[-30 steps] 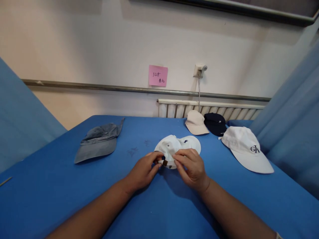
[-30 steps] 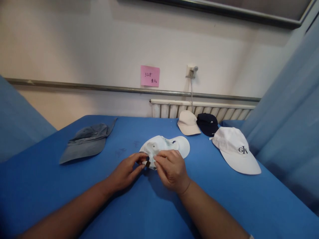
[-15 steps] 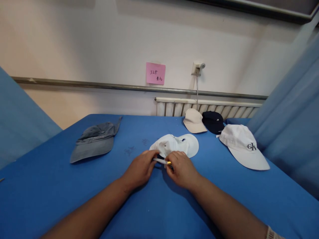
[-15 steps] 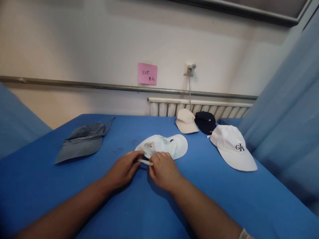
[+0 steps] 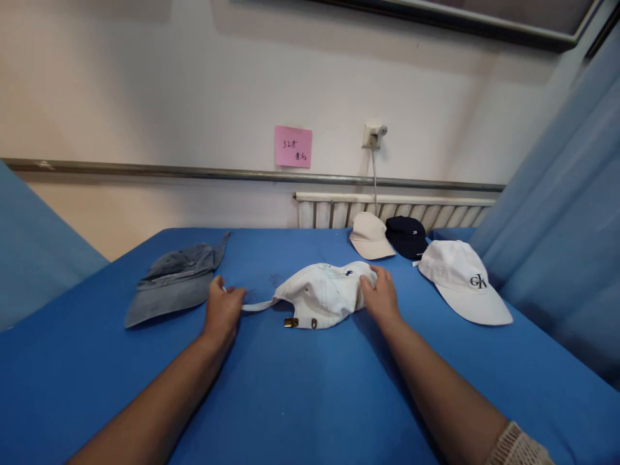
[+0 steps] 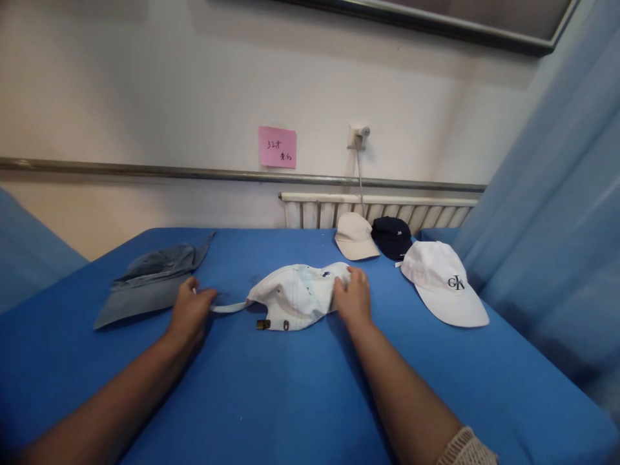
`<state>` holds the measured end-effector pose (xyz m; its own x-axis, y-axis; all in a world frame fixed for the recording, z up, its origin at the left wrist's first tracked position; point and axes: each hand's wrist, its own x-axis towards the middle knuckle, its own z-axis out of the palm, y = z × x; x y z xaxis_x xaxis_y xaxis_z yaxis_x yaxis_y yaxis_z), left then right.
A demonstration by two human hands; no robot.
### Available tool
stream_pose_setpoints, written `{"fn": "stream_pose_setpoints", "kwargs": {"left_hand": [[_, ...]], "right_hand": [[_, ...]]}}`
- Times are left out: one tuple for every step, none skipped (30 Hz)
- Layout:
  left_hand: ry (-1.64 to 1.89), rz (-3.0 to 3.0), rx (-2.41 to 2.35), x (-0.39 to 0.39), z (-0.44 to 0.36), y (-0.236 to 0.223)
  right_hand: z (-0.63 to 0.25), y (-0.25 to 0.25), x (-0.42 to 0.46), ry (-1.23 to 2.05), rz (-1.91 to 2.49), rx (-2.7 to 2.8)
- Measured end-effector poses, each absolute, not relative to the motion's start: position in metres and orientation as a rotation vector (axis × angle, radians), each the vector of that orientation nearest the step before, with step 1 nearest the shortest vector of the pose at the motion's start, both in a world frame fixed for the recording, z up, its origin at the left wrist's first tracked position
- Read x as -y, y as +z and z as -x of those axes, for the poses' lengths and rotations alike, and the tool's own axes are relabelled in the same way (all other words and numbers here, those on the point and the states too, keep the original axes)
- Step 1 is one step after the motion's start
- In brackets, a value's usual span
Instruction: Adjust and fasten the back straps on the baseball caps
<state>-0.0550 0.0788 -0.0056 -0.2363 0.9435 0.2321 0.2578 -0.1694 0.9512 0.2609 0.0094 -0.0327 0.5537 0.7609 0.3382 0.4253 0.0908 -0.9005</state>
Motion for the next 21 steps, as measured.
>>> {"fn": "stream_pose_setpoints", "kwargs": {"left_hand": [[1.492, -1.471, -1.569, -0.074, 0.053, -0.002], [1.532, -1.573, -1.655, -0.068, 0.050, 0.002], [1.559, -1.728, -1.699, -0.061, 0.046, 0.006], [1.546, -1.902, -1.671, -0.054, 0.041, 0.010], [1.476, -2.033, -1.606, -0.046, 0.035, 0.012], [1.355, -2.105, -1.541, -0.039, 0.030, 0.013], [1.193, -2.143, -1.485, -0.034, 0.025, 0.012], [1.056, -2.159, -1.437, -0.030, 0.020, 0.011], [0.961, -2.164, -1.400, -0.028, 0.017, 0.009], [0.927, -2.160, -1.383, -0.027, 0.016, 0.007], [0.964, -2.149, -1.388, -0.029, 0.016, 0.006], [1.057, -2.125, -1.416, -0.031, 0.018, 0.005], [1.186, -2.083, -1.461, -0.035, 0.021, 0.005], [1.319, -2.027, -1.507, -0.037, 0.024, 0.006], [1.429, -1.959, -1.538, -0.039, 0.026, 0.007], [1.481, -1.883, -1.537, -0.040, 0.028, 0.008], [1.467, -1.798, -1.499, -0.039, 0.028, 0.009], [1.400, -1.702, -1.433, -0.037, 0.026, 0.010], [1.294, -1.596, -1.343, -0.033, 0.022, 0.010], [1.179, -1.482, -1.236, -0.029, 0.018, 0.011], [1.085, -1.373, -1.125, -0.025, 0.013, 0.011]], "right_hand": [[-0.273, -0.037, -0.017, 0.491, 1.596, 0.870], [-0.283, -0.042, -0.022, 0.555, 1.614, 0.802], [-0.291, -0.045, -0.026, 0.599, 1.616, 0.765], [-0.296, -0.048, -0.028, 0.657, 1.606, 0.733], [-0.298, -0.050, -0.029, 0.718, 1.583, 0.720], [-0.297, -0.052, -0.028, 0.795, 1.552, 0.712], [-0.294, -0.052, -0.027, 0.886, 1.512, 0.706], [-0.291, -0.051, -0.024, 0.986, 1.464, 0.705], [-0.287, -0.050, -0.022, 1.084, 1.409, 0.705], [-0.284, -0.048, -0.020, 1.172, 1.348, 0.702], [-0.280, -0.046, -0.019, 1.241, 1.287, 0.695], [-0.278, -0.044, -0.018, 1.288, 1.233, 0.688], [-0.275, -0.041, -0.017, 1.322, 1.173, 0.667], [-0.273, -0.039, -0.016, 1.350, 1.103, 0.629], [-0.270, -0.036, -0.015, 1.377, 1.021, 0.576], [-0.266, -0.034, -0.014, 1.406, 0.931, 0.517], [-0.261, -0.033, -0.013, 1.440, 0.835, 0.455], [-0.254, -0.031, -0.010, 1.472, 0.752, 0.412], [-0.247, -0.030, -0.006, 1.502, 0.693, 0.395], [-0.239, -0.029, -0.002, 1.536, 0.659, 0.401], [-0.230, -0.028, 0.002, 1.568, 0.634, 0.425]]}}
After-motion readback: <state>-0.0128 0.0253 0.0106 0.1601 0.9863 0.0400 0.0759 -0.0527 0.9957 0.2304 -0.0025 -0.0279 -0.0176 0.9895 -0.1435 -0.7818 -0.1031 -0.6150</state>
